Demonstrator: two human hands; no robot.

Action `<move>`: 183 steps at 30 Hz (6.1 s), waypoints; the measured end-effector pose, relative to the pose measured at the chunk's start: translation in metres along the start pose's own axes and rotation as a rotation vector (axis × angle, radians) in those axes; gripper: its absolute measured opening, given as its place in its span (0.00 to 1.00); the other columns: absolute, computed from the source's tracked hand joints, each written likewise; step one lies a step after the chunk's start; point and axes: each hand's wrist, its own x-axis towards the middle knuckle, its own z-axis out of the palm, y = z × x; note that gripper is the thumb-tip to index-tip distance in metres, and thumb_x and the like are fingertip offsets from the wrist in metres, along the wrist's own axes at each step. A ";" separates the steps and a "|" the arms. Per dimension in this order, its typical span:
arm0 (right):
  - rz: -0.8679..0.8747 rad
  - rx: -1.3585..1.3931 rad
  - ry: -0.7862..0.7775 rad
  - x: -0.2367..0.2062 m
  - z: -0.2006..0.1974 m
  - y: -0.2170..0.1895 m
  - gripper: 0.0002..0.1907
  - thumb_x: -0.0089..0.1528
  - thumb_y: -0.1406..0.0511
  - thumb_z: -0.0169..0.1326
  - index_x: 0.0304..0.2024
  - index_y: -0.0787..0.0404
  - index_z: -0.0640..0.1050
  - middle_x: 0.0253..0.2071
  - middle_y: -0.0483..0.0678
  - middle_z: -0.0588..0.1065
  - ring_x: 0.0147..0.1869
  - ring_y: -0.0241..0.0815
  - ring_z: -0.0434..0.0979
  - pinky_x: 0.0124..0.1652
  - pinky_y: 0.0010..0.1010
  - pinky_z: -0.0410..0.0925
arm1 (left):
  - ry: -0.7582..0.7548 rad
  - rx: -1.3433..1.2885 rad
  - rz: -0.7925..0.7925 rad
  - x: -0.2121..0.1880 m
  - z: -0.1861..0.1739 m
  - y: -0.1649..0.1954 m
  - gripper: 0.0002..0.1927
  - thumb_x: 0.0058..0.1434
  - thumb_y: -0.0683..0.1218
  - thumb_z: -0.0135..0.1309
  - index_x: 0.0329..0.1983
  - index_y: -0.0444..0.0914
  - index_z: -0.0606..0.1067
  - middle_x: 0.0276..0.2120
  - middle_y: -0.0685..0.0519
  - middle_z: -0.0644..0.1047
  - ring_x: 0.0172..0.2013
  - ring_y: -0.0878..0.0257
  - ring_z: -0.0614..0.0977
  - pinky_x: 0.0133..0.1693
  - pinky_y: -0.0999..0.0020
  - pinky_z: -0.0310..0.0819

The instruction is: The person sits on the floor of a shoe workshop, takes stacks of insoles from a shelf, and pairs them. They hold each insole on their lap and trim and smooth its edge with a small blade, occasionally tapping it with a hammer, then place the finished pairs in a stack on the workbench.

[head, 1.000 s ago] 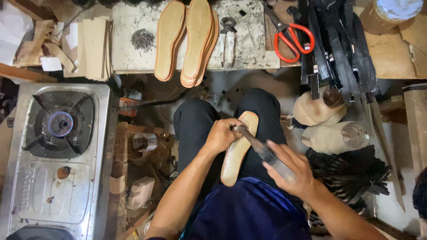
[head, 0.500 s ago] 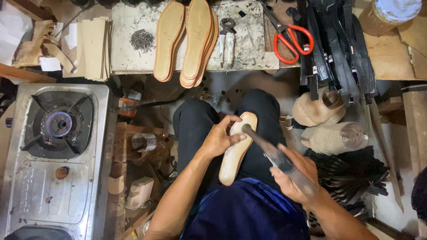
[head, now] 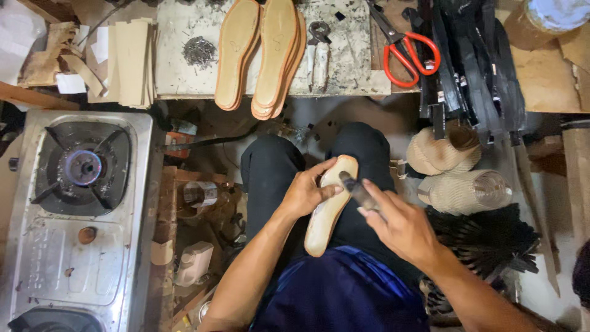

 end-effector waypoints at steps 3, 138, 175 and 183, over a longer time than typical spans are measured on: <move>0.002 0.160 0.091 -0.011 -0.008 -0.003 0.27 0.60 0.68 0.61 0.61 0.69 0.73 0.34 0.53 0.77 0.30 0.43 0.81 0.31 0.34 0.73 | 0.020 0.023 0.000 0.001 -0.002 0.001 0.37 0.53 0.45 0.68 0.67 0.35 0.70 0.42 0.48 0.84 0.42 0.66 0.83 0.47 0.69 0.77; -0.391 -0.037 -0.087 0.100 0.034 0.028 0.15 0.52 0.65 0.62 0.42 0.59 0.84 0.59 0.57 0.75 0.64 0.58 0.71 0.64 0.55 0.59 | 0.265 0.191 0.137 -0.066 -0.113 0.019 0.36 0.52 0.43 0.70 0.65 0.37 0.72 0.61 0.46 0.77 0.61 0.53 0.78 0.61 0.61 0.70; -0.507 -0.041 0.010 0.107 0.066 -0.034 0.21 0.50 0.60 0.66 0.44 0.60 0.80 0.60 0.54 0.74 0.67 0.58 0.69 0.64 0.60 0.55 | 0.383 -0.461 -0.088 -0.061 -0.061 -0.020 0.19 0.70 0.46 0.53 0.60 0.35 0.68 0.43 0.45 0.78 0.33 0.61 0.81 0.32 0.69 0.80; 0.294 1.060 0.090 0.031 0.039 0.007 0.35 0.64 0.67 0.57 0.71 0.66 0.60 0.68 0.55 0.67 0.71 0.44 0.67 0.66 0.34 0.62 | 0.444 -0.587 0.095 -0.106 -0.060 -0.036 0.20 0.68 0.45 0.53 0.61 0.35 0.67 0.59 0.42 0.74 0.46 0.56 0.82 0.38 0.64 0.82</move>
